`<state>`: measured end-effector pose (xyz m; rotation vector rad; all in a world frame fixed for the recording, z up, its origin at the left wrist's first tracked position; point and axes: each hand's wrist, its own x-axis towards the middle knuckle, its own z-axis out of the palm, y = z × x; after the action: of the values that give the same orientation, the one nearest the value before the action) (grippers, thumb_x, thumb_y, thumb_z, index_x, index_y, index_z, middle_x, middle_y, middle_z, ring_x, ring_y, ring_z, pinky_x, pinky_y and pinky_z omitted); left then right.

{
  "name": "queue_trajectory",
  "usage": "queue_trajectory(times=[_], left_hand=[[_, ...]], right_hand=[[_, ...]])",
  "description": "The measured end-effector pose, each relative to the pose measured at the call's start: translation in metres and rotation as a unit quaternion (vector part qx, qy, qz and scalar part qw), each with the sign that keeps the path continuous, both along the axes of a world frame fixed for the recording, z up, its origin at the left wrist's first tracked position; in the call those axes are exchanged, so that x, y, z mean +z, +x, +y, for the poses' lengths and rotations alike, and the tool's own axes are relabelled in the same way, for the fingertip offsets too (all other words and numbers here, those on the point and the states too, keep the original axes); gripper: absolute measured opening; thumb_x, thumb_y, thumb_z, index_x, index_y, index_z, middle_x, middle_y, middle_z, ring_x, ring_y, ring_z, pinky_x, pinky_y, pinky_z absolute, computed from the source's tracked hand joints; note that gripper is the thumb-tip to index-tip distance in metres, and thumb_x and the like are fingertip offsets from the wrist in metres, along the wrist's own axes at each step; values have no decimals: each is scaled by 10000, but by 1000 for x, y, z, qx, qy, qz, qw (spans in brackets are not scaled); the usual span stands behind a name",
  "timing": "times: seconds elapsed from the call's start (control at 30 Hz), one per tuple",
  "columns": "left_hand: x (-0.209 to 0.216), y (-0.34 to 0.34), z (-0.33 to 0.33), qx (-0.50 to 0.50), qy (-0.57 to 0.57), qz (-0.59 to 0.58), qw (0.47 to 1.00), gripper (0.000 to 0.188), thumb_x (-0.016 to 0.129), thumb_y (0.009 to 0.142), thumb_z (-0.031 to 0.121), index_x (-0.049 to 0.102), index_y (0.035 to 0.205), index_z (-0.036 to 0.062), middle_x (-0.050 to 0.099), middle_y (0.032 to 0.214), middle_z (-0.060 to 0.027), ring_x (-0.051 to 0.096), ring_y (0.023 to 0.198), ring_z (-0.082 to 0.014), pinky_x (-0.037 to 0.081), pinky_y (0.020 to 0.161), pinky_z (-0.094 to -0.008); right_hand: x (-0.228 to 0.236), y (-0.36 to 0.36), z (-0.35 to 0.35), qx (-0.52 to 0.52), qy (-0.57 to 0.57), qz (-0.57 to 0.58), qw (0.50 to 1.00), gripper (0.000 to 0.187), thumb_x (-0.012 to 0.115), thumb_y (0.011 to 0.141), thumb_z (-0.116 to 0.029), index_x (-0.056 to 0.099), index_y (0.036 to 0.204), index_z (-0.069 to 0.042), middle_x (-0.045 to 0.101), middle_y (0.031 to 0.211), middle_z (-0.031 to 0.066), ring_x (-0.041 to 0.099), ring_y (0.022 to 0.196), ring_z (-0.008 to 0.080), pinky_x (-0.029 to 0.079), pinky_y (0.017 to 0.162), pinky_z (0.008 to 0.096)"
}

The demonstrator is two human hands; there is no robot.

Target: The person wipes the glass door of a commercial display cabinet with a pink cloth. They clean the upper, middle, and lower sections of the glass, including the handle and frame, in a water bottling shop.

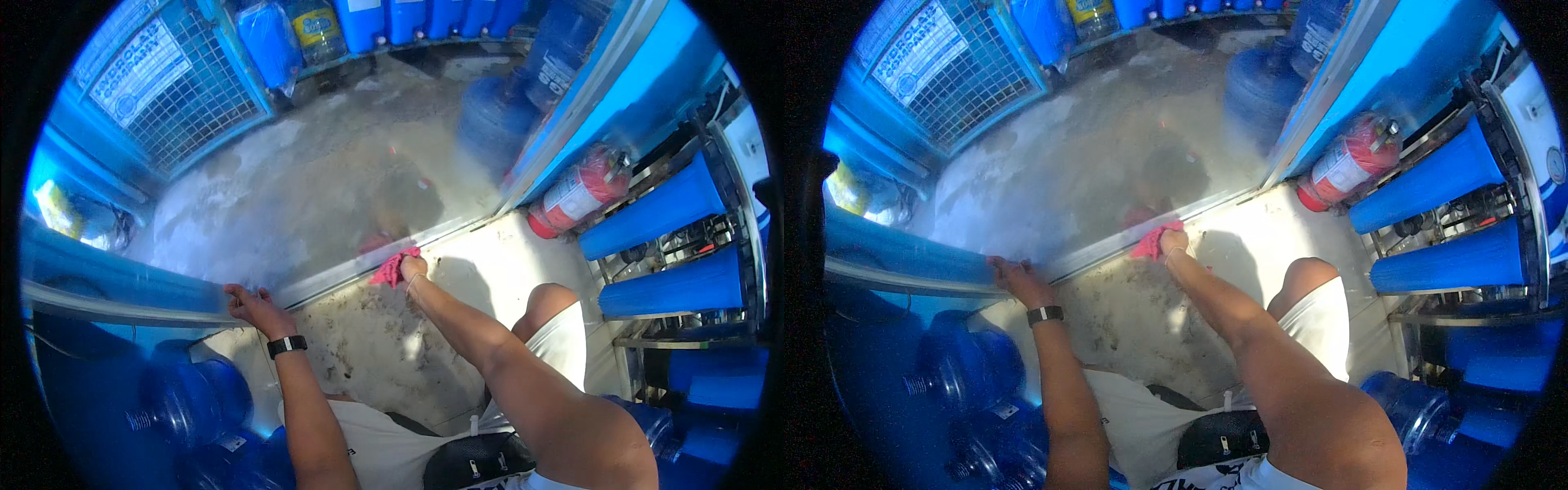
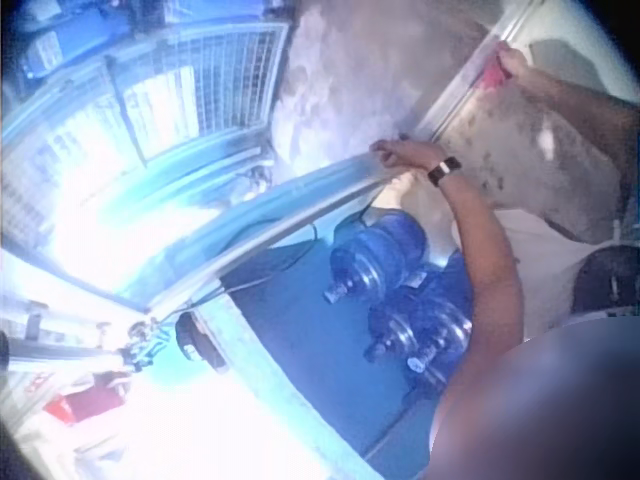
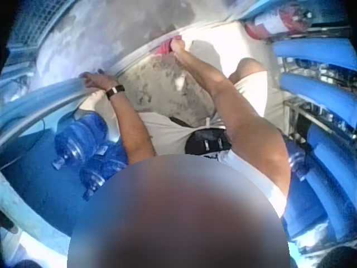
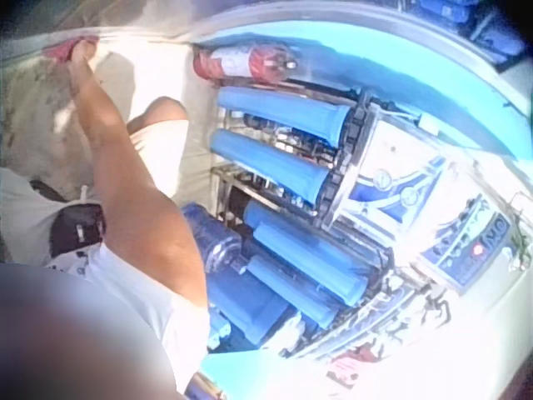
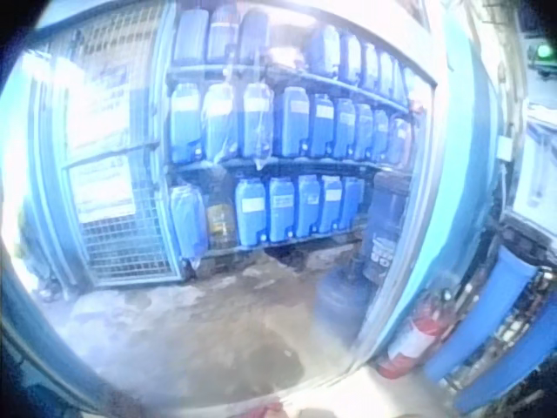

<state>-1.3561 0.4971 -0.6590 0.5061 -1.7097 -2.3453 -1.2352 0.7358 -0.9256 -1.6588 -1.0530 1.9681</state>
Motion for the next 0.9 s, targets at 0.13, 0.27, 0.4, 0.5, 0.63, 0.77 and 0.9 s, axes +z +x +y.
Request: queue_trajectory(times=[0.13,0.27,0.4,0.5,0.63,0.77,0.9], left_hand=[[-2,1,-7,-51,28,-6,998,597,688,957,576,382,1220,136,442,1058,-26,444,946,-144,432,866,-339],[-14,-4,-15,-68,70,18,995,543,751,950,465,379,1224,179,486,1168,-34,469,1044,-164,431,922,-390],[-11,-3,-19,-96,76,3,993,686,757,908,563,360,1263,129,450,1127,-35,460,1012,-171,463,940,-382],[-1,0,-18,-92,77,-18,993,736,767,894,570,368,1317,119,445,1164,-42,457,1049,-180,471,987,-393],[7,0,-16,-86,63,-37,994,792,766,877,601,361,1307,73,436,1157,-64,451,1056,-183,484,994,-396],[2,-3,-19,-101,60,-21,993,802,754,879,615,345,1282,55,430,1136,-76,461,1040,-179,486,984,-385],[-8,-5,-19,-91,33,-20,995,780,714,920,611,330,1292,43,428,1187,-102,483,1072,-193,478,1017,-396]], right_hand=[[26,37,106,-128,180,-121,968,695,290,1088,-551,681,930,2,730,812,198,730,720,346,585,616,459],[43,83,195,-74,25,76,994,485,326,1103,-392,552,910,-9,647,608,192,658,472,369,552,386,482],[9,39,140,-202,156,-26,967,313,477,1035,-232,621,1045,45,718,807,192,733,702,341,596,557,461],[-8,-18,27,-142,187,-124,964,405,517,1023,-277,655,1091,98,730,987,231,732,850,344,586,734,467],[20,-85,-137,22,83,-157,984,321,577,938,-121,648,1115,137,716,1106,290,707,1018,388,551,913,467],[39,-142,-236,40,191,-258,946,403,552,930,-153,616,1229,109,703,1192,267,684,1127,370,539,980,441],[28,-131,-236,72,128,-104,984,298,483,983,-212,592,1073,50,676,1016,232,665,944,374,551,851,465]])
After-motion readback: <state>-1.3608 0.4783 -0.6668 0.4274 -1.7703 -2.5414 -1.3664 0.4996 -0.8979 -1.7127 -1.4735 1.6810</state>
